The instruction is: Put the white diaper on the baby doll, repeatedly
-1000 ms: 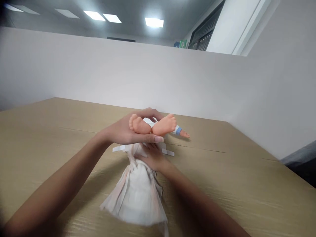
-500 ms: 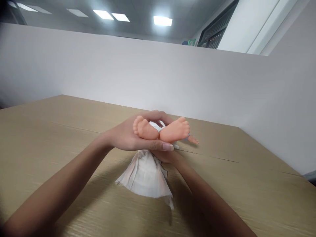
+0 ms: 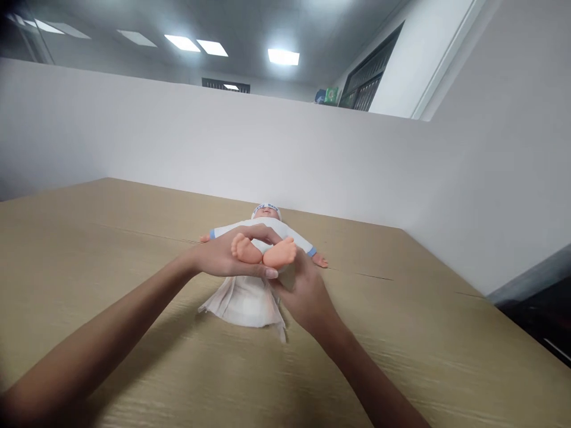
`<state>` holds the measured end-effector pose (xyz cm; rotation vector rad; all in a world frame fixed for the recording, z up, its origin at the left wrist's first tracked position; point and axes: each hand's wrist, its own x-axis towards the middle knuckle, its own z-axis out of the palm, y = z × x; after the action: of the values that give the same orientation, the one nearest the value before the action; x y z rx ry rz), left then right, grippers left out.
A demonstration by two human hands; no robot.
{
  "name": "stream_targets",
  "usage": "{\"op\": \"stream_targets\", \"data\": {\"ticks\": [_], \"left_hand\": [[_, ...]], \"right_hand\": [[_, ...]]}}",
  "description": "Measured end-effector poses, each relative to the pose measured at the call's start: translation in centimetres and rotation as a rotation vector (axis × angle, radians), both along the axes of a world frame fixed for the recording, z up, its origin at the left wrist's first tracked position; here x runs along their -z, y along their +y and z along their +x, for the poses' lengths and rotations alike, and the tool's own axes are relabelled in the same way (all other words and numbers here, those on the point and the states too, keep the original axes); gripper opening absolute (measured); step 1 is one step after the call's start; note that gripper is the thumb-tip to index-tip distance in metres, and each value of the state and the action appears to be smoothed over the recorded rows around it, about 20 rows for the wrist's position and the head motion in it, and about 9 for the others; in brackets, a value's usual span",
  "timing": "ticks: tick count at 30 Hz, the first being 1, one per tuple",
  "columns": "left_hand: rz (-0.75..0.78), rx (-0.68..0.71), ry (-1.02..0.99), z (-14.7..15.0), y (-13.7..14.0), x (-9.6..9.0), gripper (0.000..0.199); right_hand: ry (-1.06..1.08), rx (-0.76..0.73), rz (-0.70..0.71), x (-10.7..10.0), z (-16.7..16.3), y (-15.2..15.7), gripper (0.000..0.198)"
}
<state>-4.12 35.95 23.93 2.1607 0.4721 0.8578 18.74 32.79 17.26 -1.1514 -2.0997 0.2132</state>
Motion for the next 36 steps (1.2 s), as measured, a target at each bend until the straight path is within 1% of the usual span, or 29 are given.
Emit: {"op": "stream_targets", "data": {"ticks": [3,4,5,7,8,10,12,14,17,19,21,23,26,28,30,33,35,36], "left_hand": [[-0.028,0.001,-0.011,-0.6,-1.1,0.5,0.043],[-0.034,-0.008,-0.01,-1.1,-1.5,0.6,0.045],[-0.035,-0.023,0.004,-1.8,-1.8,0.8,0.047],[-0.012,-0.084,0.084,-3.7,-2.4,1.3,0.048],[0.025,-0.115,0.149,-4.8,-2.5,1.7,0.046],[0.16,-0.133,0.269,-6.9,-2.6,3.1,0.04],[0.311,-0.087,0.349,-8.8,-2.5,5.0,0.038],[0.393,-0.036,0.383,-10.1,-2.4,7.1,0.044],[0.408,-0.028,0.41,-11.2,-2.4,9.8,0.059],[0.413,-0.038,0.415,-11.4,-2.3,11.0,0.067],[0.438,-0.031,0.418,-11.4,-2.2,11.7,0.077],[0.477,-0.012,0.418,-11.3,-1.9,12.2,0.084],[0.517,0.001,0.42,-11.2,-1.8,12.6,0.086],[0.527,-0.005,0.436,-11.3,-1.8,12.7,0.088],[0.524,-0.012,0.461,-11.3,-1.9,12.7,0.091],[0.473,-0.02,0.491,-11.2,-2.1,12.2,0.09],[0.417,-0.037,0.495,-10.9,-2.5,11.6,0.082],[0.388,-0.05,0.492,-10.7,-2.7,11.3,0.076]], "right_hand": [[0.128,-0.085,-0.018,-0.4,-0.7,-0.1,0.023],[0.138,-0.111,-0.028,-0.5,-0.6,-0.1,0.02],[0.137,-0.137,-0.041,-0.6,-0.3,-0.2,0.02],[0.108,-0.185,-0.064,-0.8,0.7,-0.3,0.027],[0.062,-0.211,-0.056,-0.8,1.4,-0.4,0.033],[-0.073,-0.259,0.009,-0.6,2.8,-0.5,0.04],[-0.198,-0.295,0.086,0.3,4.0,-0.4,0.04],[-0.289,-0.304,0.149,1.8,4.7,-0.3,0.043],[-0.425,-0.295,0.24,4.4,5.2,-0.3,0.044],[-0.489,-0.298,0.271,5.7,5.2,-0.5,0.044],[-0.519,-0.298,0.279,6.4,5.2,-0.7,0.045],[-0.534,-0.29,0.281,6.7,5.1,-1.0,0.046],[-0.528,-0.279,0.268,6.7,5.0,-1.1,0.044],[-0.507,-0.278,0.229,6.5,4.9,-1.2,0.047],[-0.464,-0.287,0.154,5.7,5.0,-1.3,0.054],[-0.376,-0.32,-0.012,3.9,4.9,-1.8,0.061],[-0.334,-0.306,-0.107,2.8,4.5,-2.4,0.058],[-0.332,-0.28,-0.129,2.5,4.2,-2.7,0.052]]}}
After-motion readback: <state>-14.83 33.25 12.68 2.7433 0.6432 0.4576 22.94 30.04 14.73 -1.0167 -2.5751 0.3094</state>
